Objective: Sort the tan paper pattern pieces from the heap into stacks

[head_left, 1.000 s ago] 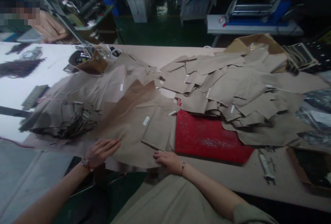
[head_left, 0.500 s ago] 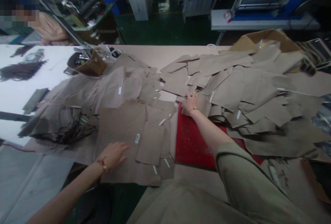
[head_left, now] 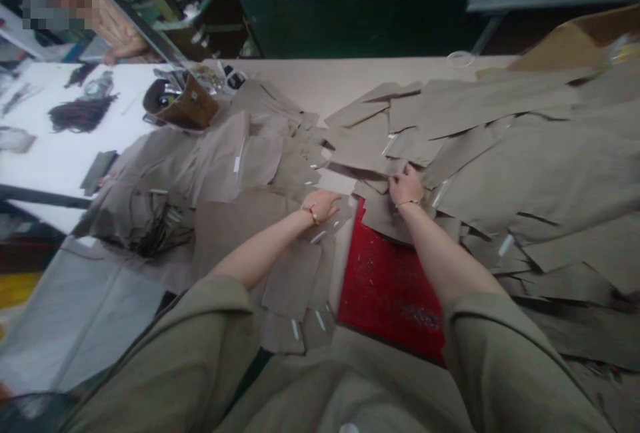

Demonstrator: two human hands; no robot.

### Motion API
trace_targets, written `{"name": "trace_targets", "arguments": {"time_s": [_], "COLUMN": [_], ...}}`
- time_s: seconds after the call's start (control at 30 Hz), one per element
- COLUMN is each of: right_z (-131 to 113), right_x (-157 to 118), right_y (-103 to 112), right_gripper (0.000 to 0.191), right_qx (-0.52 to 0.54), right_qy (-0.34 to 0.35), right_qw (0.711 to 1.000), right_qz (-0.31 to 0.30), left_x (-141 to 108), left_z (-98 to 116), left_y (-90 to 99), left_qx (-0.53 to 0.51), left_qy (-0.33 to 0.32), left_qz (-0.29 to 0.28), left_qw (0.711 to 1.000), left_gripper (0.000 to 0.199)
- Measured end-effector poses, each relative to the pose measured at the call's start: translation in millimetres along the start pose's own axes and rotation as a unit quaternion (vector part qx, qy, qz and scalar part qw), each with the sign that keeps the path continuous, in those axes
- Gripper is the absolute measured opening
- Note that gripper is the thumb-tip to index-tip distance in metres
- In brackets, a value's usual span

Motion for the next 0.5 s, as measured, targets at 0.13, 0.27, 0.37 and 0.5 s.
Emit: {"name": "trace_targets", "arguments": {"time_s": [0.13,0.27,0.37,0.5], "right_z": [-31,-105,-151,-200], "right_x": [16,-18,-73,-146], "right_y": [2,32,63,106], "right_gripper": [0.017,0.029,0.027,0.016], "right_qx": [-0.03,-0.052,-0.013,0.032], "right_qy": [0.066,0.278,0.402,0.492], "right_qw": [0.996,0.955,0.913,0.868], "right_qz": [0.06,0.086,0.064,0.053], "left_x": [19,4,-14,-54], "left_z": [-29,-21,-5,5], "left_y": [19.0,59.9,95.4,140.5], "left_qx": [0.013,0.024,0.03,0.053], "left_qy": [-0.01,-0.051,-0.109,-0.236], "left_qz": [0.099,0.236,0.267,0.271], "left_qw": [0.995,0.97,0.957,0.932], "left_gripper": [0.055,0.089,0.08,0.061]}}
Point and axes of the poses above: each hand's wrist, its own x-axis towards the middle knuckle, its own y-axis out of the back of the hand, z = x × y, the point moved 5 cm from there along x, towards the middle knuckle, and after that the axes turned 13 degrees about y, right-handed, at the moved point
